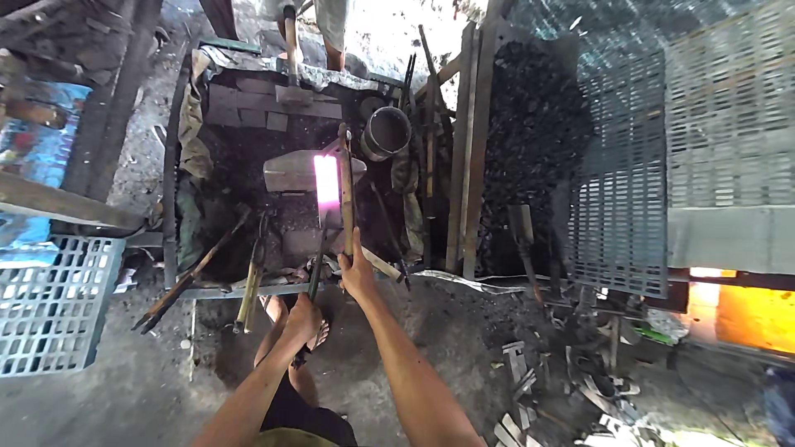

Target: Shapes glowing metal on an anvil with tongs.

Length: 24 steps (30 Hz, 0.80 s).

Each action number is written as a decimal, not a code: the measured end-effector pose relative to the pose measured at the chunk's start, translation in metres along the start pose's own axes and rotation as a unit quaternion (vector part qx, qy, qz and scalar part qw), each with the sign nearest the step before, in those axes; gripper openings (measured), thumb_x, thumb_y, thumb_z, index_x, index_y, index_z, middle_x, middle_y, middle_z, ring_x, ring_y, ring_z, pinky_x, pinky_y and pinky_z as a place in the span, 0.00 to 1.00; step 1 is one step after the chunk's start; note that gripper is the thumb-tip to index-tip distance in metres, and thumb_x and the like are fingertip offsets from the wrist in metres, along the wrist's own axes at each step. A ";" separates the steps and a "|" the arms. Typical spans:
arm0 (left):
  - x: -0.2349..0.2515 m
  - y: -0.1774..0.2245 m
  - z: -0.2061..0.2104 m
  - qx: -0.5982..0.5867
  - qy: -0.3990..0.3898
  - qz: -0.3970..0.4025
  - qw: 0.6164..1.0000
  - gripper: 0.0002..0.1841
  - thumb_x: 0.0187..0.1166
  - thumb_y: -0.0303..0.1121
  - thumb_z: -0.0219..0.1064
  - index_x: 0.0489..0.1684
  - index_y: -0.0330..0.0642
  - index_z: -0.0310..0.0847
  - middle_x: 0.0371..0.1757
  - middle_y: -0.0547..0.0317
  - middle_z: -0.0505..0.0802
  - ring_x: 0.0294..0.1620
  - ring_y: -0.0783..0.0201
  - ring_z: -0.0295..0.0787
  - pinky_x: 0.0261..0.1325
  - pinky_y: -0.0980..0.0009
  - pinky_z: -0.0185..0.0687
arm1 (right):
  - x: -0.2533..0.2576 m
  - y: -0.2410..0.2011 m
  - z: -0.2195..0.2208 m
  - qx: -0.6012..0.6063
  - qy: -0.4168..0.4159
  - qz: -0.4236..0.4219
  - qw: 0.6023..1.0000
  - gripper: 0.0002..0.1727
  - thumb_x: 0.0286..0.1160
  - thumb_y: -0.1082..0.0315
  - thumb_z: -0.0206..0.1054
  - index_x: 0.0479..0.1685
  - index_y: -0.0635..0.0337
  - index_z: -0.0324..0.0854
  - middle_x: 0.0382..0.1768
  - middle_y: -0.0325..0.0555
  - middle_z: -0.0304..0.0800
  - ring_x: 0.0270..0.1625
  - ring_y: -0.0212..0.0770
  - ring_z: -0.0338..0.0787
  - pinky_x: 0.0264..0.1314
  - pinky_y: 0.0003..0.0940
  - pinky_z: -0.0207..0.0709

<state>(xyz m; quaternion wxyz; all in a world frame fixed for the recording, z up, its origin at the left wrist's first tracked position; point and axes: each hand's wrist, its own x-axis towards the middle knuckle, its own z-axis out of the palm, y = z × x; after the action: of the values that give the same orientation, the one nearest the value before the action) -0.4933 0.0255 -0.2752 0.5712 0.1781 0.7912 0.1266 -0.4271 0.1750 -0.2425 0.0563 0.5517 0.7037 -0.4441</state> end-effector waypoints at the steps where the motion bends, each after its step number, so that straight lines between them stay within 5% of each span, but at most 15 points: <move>1: 0.000 0.000 0.000 -0.001 -0.001 -0.002 1.000 0.24 0.83 0.36 0.62 0.74 0.36 0.70 0.58 0.37 0.90 0.59 0.43 0.91 0.62 0.43 0.85 | 0.001 0.000 0.000 0.004 -0.001 -0.001 1.000 0.44 0.91 0.55 0.56 0.99 0.41 0.30 0.43 0.56 0.91 0.28 0.47 0.91 0.37 0.46 0.89; 13: 0.004 -0.001 0.002 -0.008 -0.004 -0.017 1.000 0.24 0.82 0.34 0.63 0.75 0.37 0.69 0.60 0.38 0.90 0.61 0.43 0.91 0.63 0.44 0.85 | -0.007 -0.022 -0.011 -0.079 -0.012 0.017 0.997 0.43 0.92 0.55 0.55 0.99 0.40 0.29 0.44 0.55 0.91 0.36 0.49 0.93 0.44 0.47 0.88; 18: 0.005 0.000 0.003 0.002 -0.007 -0.015 1.000 0.26 0.82 0.32 0.61 0.78 0.36 0.65 0.63 0.36 0.89 0.64 0.43 0.90 0.65 0.46 0.84 | -0.018 -0.051 -0.021 -0.155 -0.024 0.029 0.987 0.43 0.92 0.56 0.53 0.99 0.37 0.27 0.52 0.54 0.92 0.50 0.52 0.94 0.57 0.50 0.86; 24: 0.008 -0.003 0.007 0.019 0.005 -0.017 1.000 0.28 0.81 0.35 0.63 0.80 0.35 0.65 0.63 0.36 0.89 0.64 0.42 0.90 0.65 0.45 0.85 | -0.023 -0.070 -0.024 -0.204 -0.033 0.034 0.978 0.45 0.91 0.58 0.53 0.98 0.35 0.24 0.54 0.54 0.93 0.55 0.53 0.94 0.60 0.51 0.86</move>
<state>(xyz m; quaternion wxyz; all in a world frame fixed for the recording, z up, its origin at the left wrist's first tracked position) -0.4894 0.0264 -0.2850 0.5661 0.1752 0.7990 0.1028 -0.4662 0.1745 -0.1758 0.2064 0.5372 0.7580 -0.3072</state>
